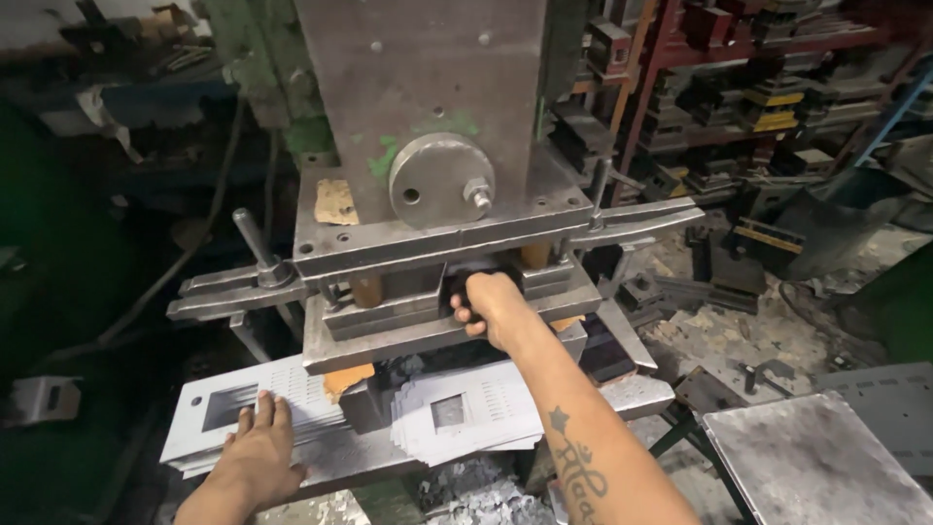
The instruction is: Stamping flat metal pieces using an industrial manual press.
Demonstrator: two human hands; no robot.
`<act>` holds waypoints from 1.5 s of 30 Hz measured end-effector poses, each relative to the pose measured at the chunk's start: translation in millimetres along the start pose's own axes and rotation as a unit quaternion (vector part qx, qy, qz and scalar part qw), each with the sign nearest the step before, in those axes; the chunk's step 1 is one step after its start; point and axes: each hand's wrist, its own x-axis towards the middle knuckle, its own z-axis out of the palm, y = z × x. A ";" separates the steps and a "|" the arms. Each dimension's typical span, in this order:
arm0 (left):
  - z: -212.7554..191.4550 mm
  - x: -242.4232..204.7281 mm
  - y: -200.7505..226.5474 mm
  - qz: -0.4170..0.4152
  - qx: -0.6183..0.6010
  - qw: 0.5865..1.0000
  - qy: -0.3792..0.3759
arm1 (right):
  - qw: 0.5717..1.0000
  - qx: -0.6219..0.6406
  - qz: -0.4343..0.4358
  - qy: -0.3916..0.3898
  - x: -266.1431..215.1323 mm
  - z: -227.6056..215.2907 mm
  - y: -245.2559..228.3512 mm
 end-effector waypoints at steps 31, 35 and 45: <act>60.7 47.4 -41.0 0.048 -0.207 0.964 0.159 | 0.994 0.005 0.063 0.088 -84.3 -113.2 276.7; 70.0 43.4 -73.1 -0.101 -0.267 0.897 0.339 | 0.986 -0.044 0.126 0.102 -95.1 -134.2 289.7; 152.2 47.7 -140.7 -0.151 -0.736 0.573 0.328 | 0.992 -0.025 0.031 0.123 -41.2 -239.0 434.0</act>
